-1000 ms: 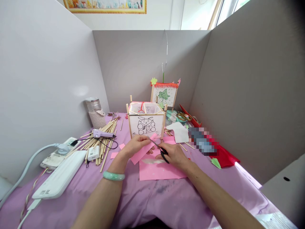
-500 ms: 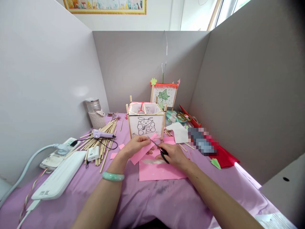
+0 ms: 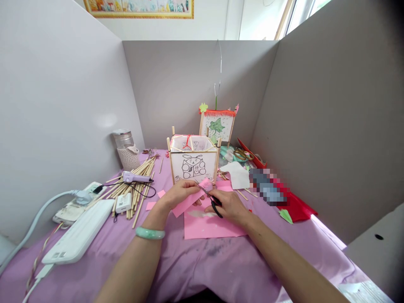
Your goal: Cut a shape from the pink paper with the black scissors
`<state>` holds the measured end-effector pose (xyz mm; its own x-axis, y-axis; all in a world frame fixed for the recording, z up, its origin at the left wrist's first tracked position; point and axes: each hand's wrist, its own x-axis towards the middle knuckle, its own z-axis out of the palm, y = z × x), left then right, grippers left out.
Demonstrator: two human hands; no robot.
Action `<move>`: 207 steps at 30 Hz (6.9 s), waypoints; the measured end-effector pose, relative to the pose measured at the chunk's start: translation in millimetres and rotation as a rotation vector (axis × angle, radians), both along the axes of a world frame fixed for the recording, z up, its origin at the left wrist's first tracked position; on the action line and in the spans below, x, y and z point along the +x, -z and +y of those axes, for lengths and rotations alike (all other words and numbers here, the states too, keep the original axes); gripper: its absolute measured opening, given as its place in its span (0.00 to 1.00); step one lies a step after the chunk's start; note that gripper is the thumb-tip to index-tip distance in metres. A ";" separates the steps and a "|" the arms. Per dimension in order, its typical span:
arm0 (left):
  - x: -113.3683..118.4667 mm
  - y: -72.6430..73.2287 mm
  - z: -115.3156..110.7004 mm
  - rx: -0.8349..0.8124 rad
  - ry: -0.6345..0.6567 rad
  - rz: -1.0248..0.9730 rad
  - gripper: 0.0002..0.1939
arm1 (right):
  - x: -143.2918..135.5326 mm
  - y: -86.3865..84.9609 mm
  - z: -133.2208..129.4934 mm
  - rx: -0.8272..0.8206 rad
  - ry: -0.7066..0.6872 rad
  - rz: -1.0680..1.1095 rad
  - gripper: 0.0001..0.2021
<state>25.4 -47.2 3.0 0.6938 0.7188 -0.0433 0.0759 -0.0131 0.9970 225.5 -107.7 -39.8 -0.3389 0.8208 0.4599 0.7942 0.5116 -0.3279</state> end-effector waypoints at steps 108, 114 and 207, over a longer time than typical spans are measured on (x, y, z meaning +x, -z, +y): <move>-0.6 5.8 5.9 0.022 -0.007 0.016 0.15 | 0.2 1.5 1.4 -0.046 -0.019 0.034 0.19; 1.3 3.9 4.4 -0.035 -0.028 -0.032 0.16 | 2.7 2.9 2.6 -0.070 -0.036 0.063 0.20; -1.2 6.4 5.4 0.078 -0.006 0.038 0.15 | -2.3 1.0 1.6 0.028 0.034 0.003 0.16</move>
<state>24.2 -41.8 -3.4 0.6883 0.7253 -0.0132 0.1139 -0.0901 0.9894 223.2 -106.1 -40.8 -0.3092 0.8189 0.4836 0.8103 0.4930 -0.3168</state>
